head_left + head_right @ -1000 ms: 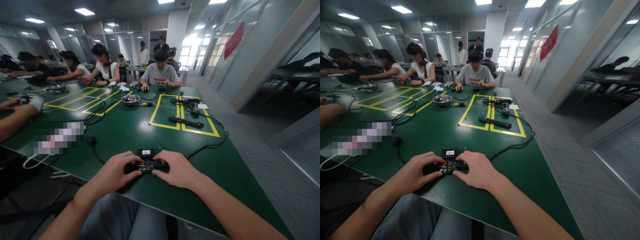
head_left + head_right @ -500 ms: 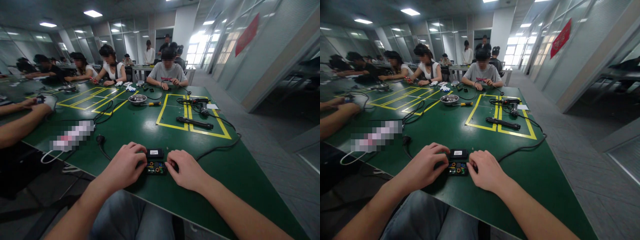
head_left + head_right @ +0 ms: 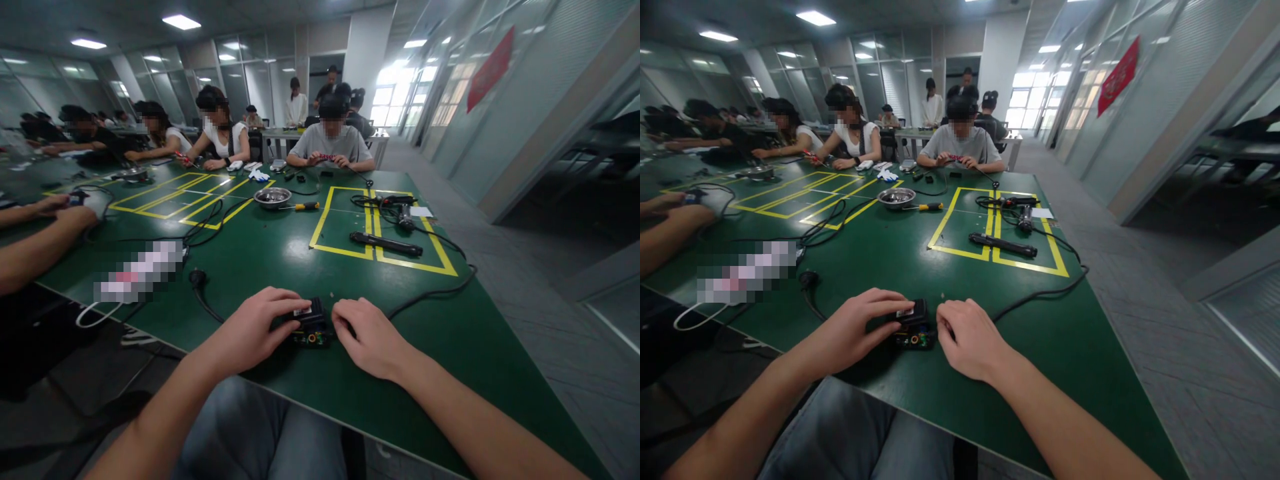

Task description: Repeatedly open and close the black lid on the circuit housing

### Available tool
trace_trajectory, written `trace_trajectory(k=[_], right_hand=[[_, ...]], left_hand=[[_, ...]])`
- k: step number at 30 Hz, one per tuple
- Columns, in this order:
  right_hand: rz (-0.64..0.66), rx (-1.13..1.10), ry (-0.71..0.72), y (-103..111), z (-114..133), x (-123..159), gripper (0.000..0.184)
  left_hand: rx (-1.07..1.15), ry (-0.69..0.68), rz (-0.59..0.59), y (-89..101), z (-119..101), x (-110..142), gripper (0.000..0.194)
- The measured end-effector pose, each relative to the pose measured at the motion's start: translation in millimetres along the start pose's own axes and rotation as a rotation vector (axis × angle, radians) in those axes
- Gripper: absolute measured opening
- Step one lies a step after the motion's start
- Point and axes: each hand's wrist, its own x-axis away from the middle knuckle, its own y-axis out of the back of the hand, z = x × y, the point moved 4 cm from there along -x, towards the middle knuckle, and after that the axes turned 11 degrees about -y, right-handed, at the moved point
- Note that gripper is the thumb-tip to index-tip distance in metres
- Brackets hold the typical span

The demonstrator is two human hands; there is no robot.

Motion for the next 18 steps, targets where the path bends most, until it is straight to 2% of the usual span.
trace_trajectory(k=[4,8,11,13,16,18], right_hand=[[0.006,0.025,-0.006,1,2,0,0.018],[0.017,0.045,-0.001,2,5,0,0.018],[0.019,0.056,0.001,1,4,-1,0.017],[0.021,0.068,-0.005,0,4,-1,0.016],[0.023,0.072,-0.024,0,4,-2,0.015],[0.026,0.063,-0.029,1,5,-1,0.013]], left_hand=[[0.009,-0.098,0.104,-6.2,-13,8,0.034],[-0.045,-0.078,0.136,-7.7,-16,6,0.034],[0.013,-0.060,0.145,-4.8,-13,1,0.033],[0.071,0.002,0.093,-2.8,-6,-4,0.029],[0.039,0.164,-0.045,-2.5,13,-13,0.020],[0.003,0.208,-0.059,-6.2,20,-18,0.016]])
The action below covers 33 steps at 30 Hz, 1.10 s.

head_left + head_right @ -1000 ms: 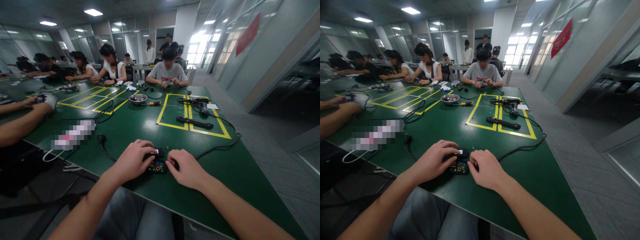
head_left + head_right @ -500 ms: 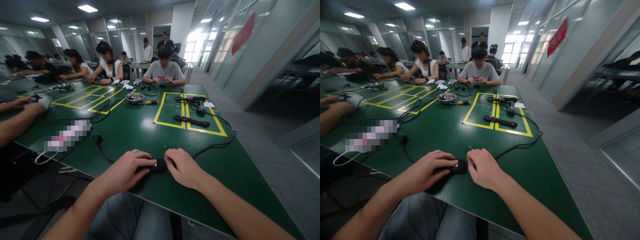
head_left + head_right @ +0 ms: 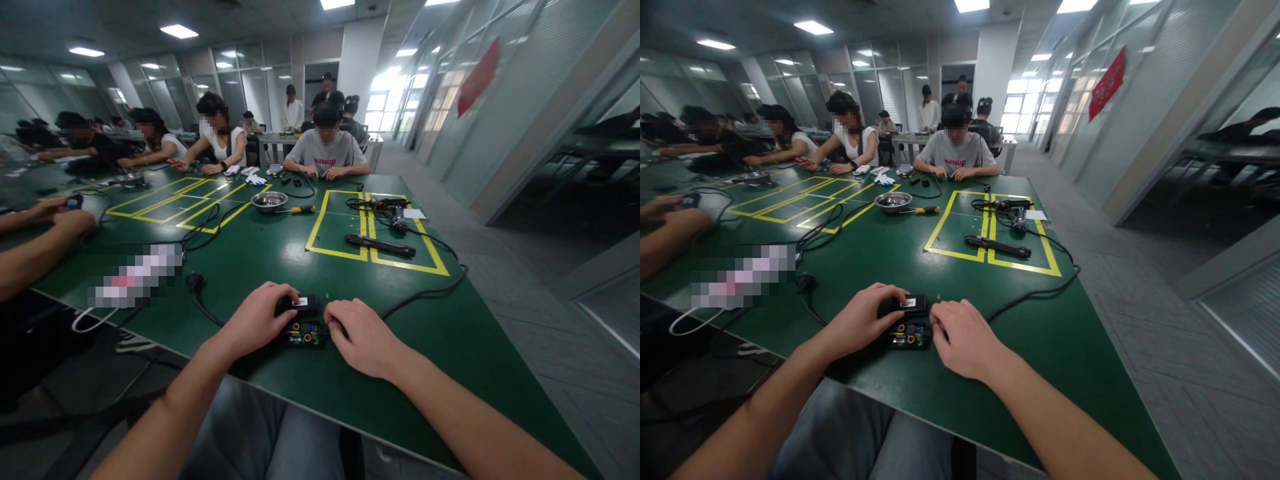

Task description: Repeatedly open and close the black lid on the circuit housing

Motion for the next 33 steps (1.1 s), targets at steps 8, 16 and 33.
trace_trajectory(k=[8,16,33], right_hand=[[0.031,-0.041,0.064,3,7,5,0.031],[0.004,-0.060,0.083,1,3,5,0.031],[-0.112,-0.048,-0.025,5,-7,-1,0.009]], left_hand=[[-0.075,-0.100,-0.060,4.6,-8,34,0.021],[0.014,-0.098,0.051,-0.6,-5,49,0.030],[-0.102,-0.123,0.093,-0.6,-3,-8,0.029]])
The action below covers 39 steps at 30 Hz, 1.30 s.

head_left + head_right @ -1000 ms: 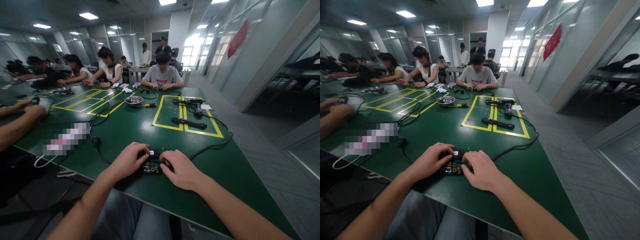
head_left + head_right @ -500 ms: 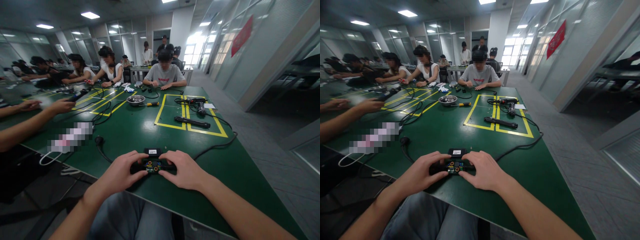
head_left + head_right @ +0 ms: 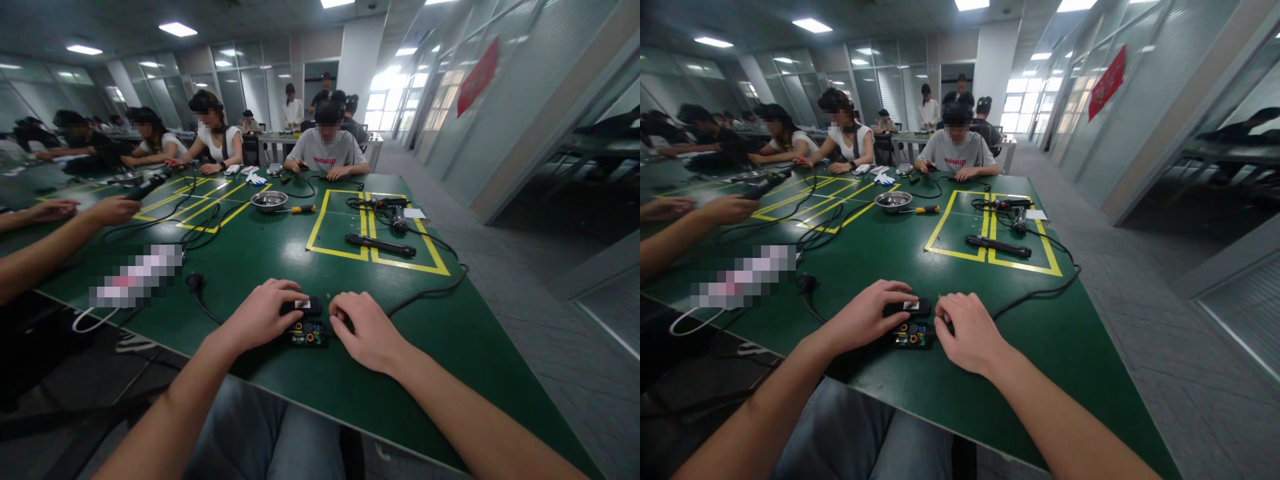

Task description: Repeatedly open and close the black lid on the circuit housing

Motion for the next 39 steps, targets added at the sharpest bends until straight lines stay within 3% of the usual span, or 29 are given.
trace_trajectory(k=[3,7,12,17,22,24,26,30,35,39], right_hand=[[-0.005,-0.032,0.006,2,0,-1,0.012],[-0.009,-0.041,0.008,1,-1,-1,0.013],[0.034,-0.008,0.015,-2,1,-1,0.013],[0.030,0.028,0.019,-3,3,-1,0.013],[0.039,0.029,0.012,-3,2,-1,0.015],[0.049,0.026,0.021,-3,3,0,0.012],[0.072,0.033,0.058,-3,6,1,0.006],[0.119,0.037,0.121,-3,12,5,0.022],[0.135,0.025,0.109,-3,12,5,0.023],[0.119,0.046,0.158,-2,12,5,0.023]], left_hand=[[-0.005,0.021,0.044,0.0,7,-3,0.031],[0.104,-0.035,-0.061,10.8,-5,15,0.033],[0.138,-0.123,0.046,0.5,-27,34,0.036],[0.123,-0.118,0.065,-0.5,-28,31,0.033],[0.143,0.040,-0.128,2.5,-9,16,0.025],[0.105,0.095,-0.150,-2.2,-1,10,0.018],[0.077,0.083,-0.129,-7.2,2,8,0.012],[0.014,0.044,-0.183,-3.9,-2,25,0.020],[0.088,0.033,-0.018,-6.7,-11,52,0.032],[0.123,0.045,0.026,-10.2,-11,51,0.034]])
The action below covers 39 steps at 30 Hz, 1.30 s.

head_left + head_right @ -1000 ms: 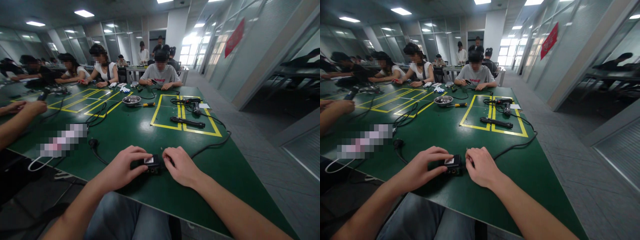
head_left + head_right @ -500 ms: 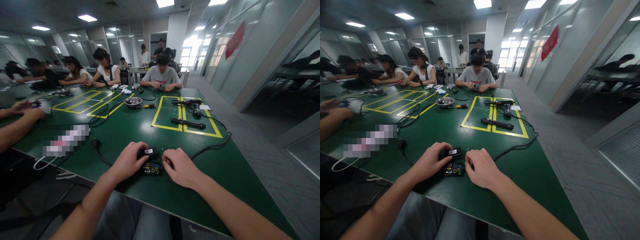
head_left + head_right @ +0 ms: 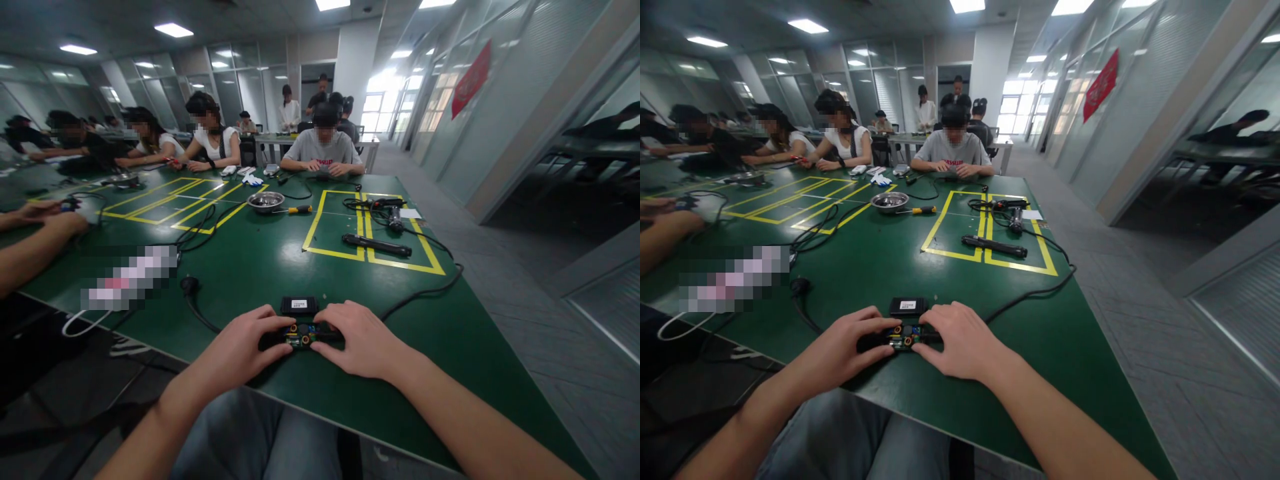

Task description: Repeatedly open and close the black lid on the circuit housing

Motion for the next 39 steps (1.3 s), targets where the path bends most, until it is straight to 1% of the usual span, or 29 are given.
trace_trajectory(k=[4,5,7,8,11,13,14,15,18,20,22,24,26,29,31,35,39], right_hand=[[-0.028,-0.008,0.017,2,-1,0,0.029],[-0.029,-0.018,0.005,3,-1,0,0.027],[-0.031,-0.027,-0.034,3,-3,-1,0.016],[-0.034,-0.022,-0.058,3,-3,-2,0.012],[-0.049,0.027,-0.112,1,-5,-3,0.008],[-0.063,0.068,-0.129,0,-6,-4,0.007],[-0.070,0.081,-0.133,-1,-7,-4,0.007],[-0.075,0.085,-0.135,-1,-7,-4,0.007],[-0.082,0.051,-0.145,1,-8,-4,0.005],[-0.085,0.014,-0.156,3,-9,-4,0.009],[-0.096,-0.016,-0.163,4,-11,-4,0.013],[-0.111,-0.030,-0.171,4,-12,-4,0.016],[-0.115,-0.038,-0.185,4,-13,-5,0.017],[-0.094,-0.032,-0.198,2,-13,-5,0.016],[-0.084,-0.014,-0.197,1,-12,-6,0.014],[-0.091,0.014,-0.176,0,-11,-6,0.010],[-0.091,0.021,-0.153,0,-10,-6,0.012]], left_hand=[[0.022,-0.006,-0.013,4.5,-1,-5,0.039],[0.033,-0.003,-0.030,6.8,-1,-5,0.034],[0.047,-0.002,-0.061,11.2,-3,-4,0.019],[0.047,-0.011,-0.074,12.9,-4,-3,0.015],[0.016,-0.056,-0.147,16.2,-6,-6,0.019],[-0.018,-0.063,-0.212,16.4,-4,-13,0.024],[-0.035,-0.059,-0.220,15.2,-1,-18,0.027],[-0.049,-0.053,-0.201,12.9,2,-25,0.029],[-0.071,-0.018,-0.052,5.1,13,-43,0.030],[-0.081,0.001,0.000,5.3,17,-47,0.031],[-0.085,-0.016,-0.032,10.6,15,-43,0.033],[-0.073,-0.069,-0.100,17.0,7,-32,0.036],[-0.046,-0.132,-0.117,19.1,-3,-20,0.037],[-0.061,-0.229,-0.024,13.6,-17,-10,0.037],[-0.133,-0.250,0.035,9.5,-21,-9,0.037],[-0.264,-0.252,0.078,8.1,-24,-12,0.035],[-0.269,-0.275,0.099,10.8,-26,-14,0.035]])
